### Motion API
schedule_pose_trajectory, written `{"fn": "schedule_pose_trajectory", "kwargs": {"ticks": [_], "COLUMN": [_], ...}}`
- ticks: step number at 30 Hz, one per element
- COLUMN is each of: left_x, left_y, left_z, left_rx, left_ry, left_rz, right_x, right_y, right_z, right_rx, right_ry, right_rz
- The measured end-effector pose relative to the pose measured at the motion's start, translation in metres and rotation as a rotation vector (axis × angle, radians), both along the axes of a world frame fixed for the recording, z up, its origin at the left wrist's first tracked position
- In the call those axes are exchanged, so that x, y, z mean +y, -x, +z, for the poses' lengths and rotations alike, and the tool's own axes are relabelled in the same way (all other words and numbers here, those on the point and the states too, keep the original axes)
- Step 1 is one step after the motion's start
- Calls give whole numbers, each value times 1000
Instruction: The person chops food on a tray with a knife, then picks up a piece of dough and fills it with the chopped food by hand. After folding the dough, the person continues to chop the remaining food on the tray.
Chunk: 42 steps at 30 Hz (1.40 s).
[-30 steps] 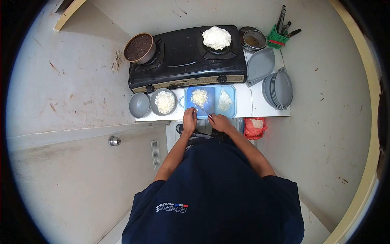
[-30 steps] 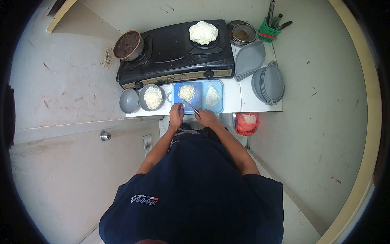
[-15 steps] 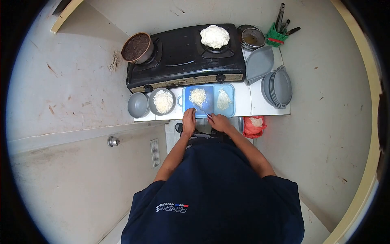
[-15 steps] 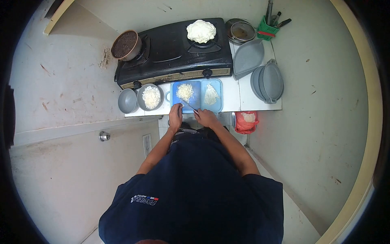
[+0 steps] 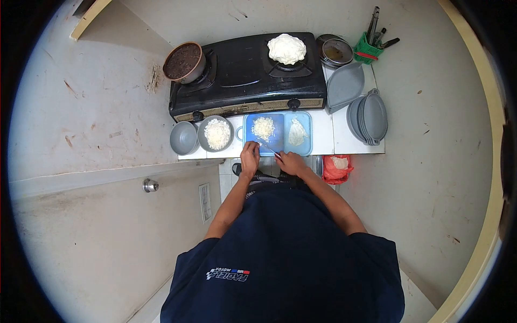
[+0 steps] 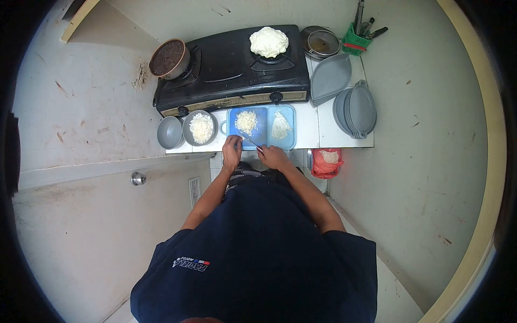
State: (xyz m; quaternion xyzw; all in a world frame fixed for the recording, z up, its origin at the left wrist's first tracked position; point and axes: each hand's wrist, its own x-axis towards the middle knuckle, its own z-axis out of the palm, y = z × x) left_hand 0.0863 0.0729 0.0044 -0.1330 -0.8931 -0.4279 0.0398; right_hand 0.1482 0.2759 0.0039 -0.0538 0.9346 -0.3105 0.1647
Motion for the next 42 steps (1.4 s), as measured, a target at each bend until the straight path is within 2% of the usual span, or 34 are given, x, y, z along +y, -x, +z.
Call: {"fn": "schedule_pose_trajectory", "kwargs": {"ticks": [20, 22, 27, 42], "left_x": [-3, -2, 2, 1], "left_y": [-9, -10, -4, 0], "left_z": [-6, -6, -2, -3], "left_rx": [-4, -80, -69, -43], "left_ry": [-6, -20, -35, -15], "left_rz": [-4, 55, 78, 31], "right_x": [-22, -21, -1, -10], "right_y": [6, 2, 2, 2], "right_z": [-14, -6, -4, -10], "right_rx": [101, 119, 21, 64], "right_ry": [-92, -97, -146, -53], "right_rz": [25, 24, 17, 42]}}
